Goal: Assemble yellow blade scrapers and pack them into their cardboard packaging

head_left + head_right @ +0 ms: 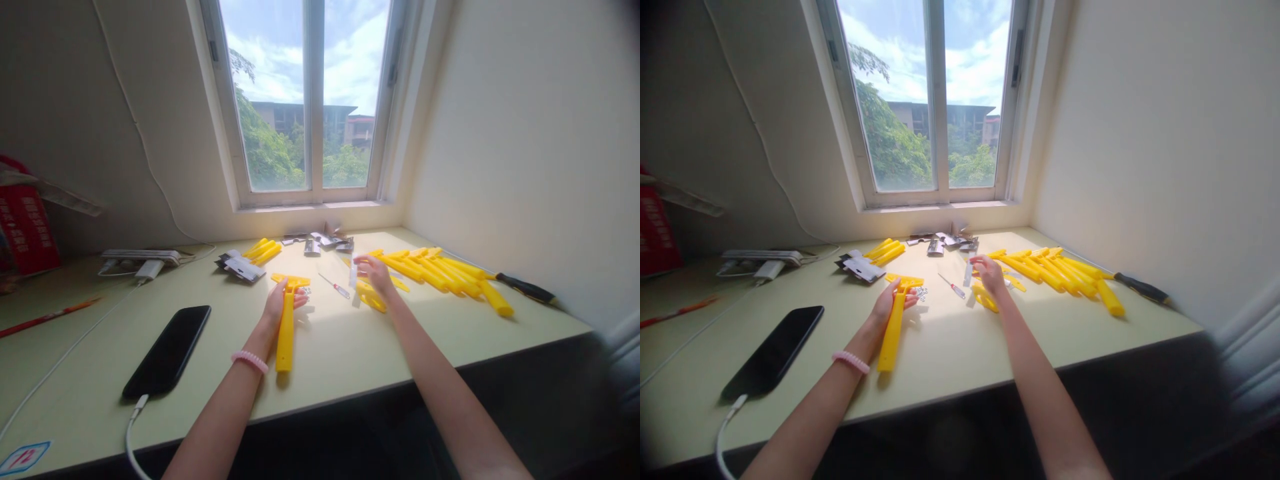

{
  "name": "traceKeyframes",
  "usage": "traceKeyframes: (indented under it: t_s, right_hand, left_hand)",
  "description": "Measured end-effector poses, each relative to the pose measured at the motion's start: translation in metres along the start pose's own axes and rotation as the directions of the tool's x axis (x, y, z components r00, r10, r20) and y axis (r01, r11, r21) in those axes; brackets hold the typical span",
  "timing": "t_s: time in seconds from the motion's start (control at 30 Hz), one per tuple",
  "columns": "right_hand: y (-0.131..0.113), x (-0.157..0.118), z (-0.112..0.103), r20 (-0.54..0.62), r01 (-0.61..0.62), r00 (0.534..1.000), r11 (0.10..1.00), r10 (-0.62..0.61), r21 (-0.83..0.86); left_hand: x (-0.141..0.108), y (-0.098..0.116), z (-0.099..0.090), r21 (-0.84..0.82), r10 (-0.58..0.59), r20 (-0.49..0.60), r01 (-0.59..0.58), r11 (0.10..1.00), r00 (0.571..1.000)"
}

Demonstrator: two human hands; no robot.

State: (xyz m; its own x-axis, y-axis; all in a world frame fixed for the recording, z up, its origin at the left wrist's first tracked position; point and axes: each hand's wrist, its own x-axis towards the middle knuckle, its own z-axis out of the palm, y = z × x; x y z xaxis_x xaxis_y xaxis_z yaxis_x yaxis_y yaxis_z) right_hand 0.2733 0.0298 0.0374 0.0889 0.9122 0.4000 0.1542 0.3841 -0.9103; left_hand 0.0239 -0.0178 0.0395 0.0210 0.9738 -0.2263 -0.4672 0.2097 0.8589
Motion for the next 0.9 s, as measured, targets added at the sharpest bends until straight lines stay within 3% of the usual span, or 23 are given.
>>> traceKeyframes:
  t_s: [0.3, 0.5, 0.73, 0.9]
  right_hand:
    - [-0.008, -0.006, 0.004, -0.043, 0.083, 0.995, 0.984, -0.091, -0.16]
    - [-0.011, -0.007, 0.012, -0.027, 0.142, 0.986, 0.911, -0.165, -0.388]
    - [-0.011, -0.009, 0.017, 0.044, 0.157, 0.987, 0.908, -0.152, -0.389]
    - [-0.017, -0.019, 0.029, 0.203, 0.054, 0.979, 0.973, -0.007, -0.225]
  left_hand:
    - [-0.002, 0.001, 0.001, -0.001, -0.027, -0.012, 0.027, 1.0, 1.0]
    - [-0.004, 0.0, 0.005, 0.028, -0.03, -0.014, 0.03, 0.999, 0.999]
    - [-0.007, 0.001, 0.007, 0.059, -0.037, -0.032, 0.039, 0.998, 0.999]
    - [-0.009, 0.0, 0.007, 0.06, -0.058, -0.032, 0.06, 0.996, 0.998]
